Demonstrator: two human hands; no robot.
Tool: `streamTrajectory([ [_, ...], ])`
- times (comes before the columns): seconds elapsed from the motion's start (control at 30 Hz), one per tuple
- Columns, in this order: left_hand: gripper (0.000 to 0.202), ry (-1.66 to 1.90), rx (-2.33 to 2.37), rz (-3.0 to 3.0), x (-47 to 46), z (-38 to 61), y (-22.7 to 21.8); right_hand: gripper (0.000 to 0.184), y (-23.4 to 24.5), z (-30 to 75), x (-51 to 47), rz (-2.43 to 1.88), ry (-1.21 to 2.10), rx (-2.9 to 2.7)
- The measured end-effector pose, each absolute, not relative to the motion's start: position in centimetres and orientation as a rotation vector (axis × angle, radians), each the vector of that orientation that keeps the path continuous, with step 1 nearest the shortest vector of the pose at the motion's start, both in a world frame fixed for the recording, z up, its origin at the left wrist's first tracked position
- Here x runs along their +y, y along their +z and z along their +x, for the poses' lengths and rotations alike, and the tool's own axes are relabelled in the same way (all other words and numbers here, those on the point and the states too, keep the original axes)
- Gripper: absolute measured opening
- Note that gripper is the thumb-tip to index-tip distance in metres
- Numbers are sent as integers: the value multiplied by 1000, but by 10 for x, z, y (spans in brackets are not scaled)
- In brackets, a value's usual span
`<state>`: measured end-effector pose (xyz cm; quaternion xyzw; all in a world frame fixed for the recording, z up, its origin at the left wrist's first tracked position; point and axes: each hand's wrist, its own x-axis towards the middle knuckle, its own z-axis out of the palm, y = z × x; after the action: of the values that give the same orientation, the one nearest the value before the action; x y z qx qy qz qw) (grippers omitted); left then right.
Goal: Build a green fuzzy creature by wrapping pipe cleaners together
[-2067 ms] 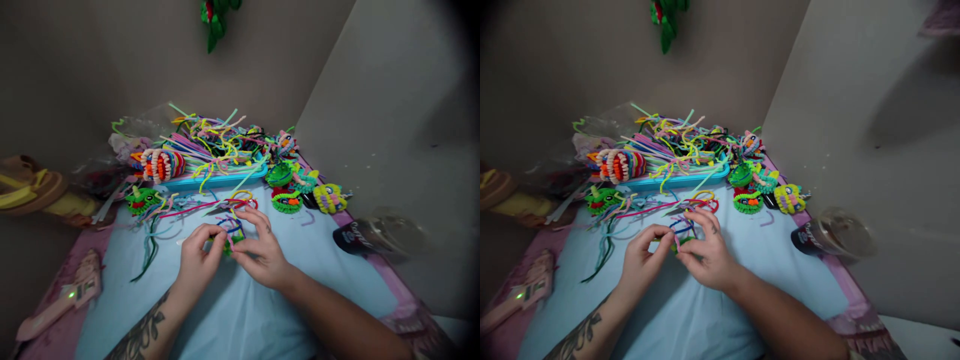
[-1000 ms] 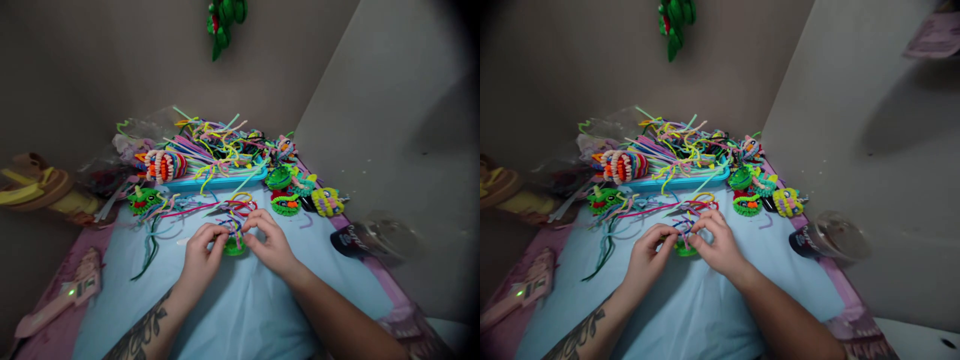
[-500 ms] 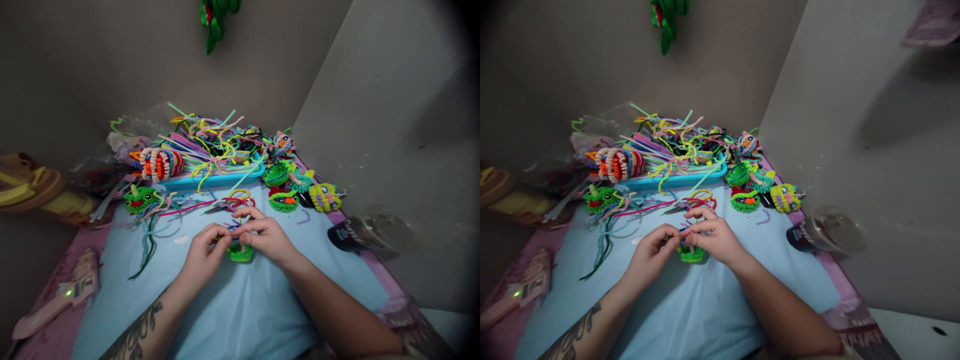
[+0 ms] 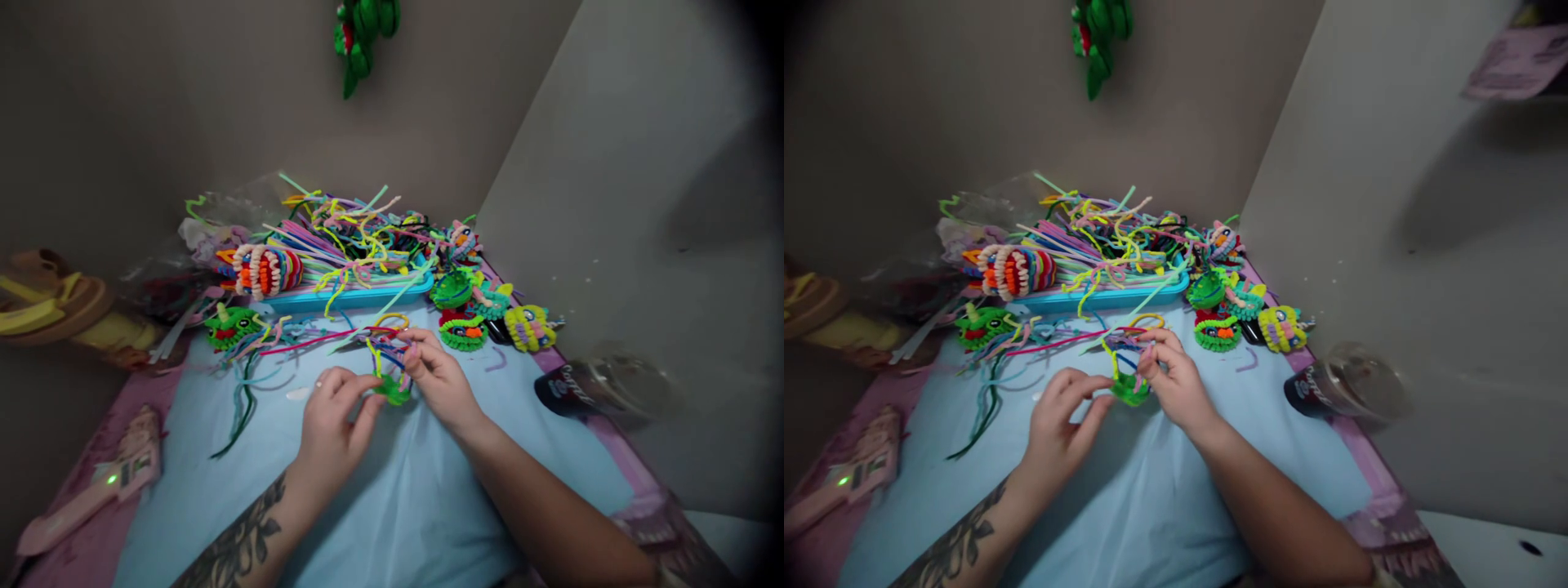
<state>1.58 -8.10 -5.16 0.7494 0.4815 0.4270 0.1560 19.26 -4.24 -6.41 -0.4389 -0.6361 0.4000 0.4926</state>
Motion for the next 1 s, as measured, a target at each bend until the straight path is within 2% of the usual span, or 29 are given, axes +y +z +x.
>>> streamTrajectory([
  [0.1,21,1042,1375,2202,-85,22,-50,43,-65,189,-46,-1045,929,-1518],
  [0.2,18,983,1394,2202,-86,26,-49,41,-66,186,-51,-1031,910,-1529],
  [0.57,14,1071,1389,2171,-85,22,-44,42,-68,180,-59,-1159,752,-1419],
  [1.0,15,929,1413,2155,-75,11,-47,43,-62,199,-42,-1026,1203,-1706],
])
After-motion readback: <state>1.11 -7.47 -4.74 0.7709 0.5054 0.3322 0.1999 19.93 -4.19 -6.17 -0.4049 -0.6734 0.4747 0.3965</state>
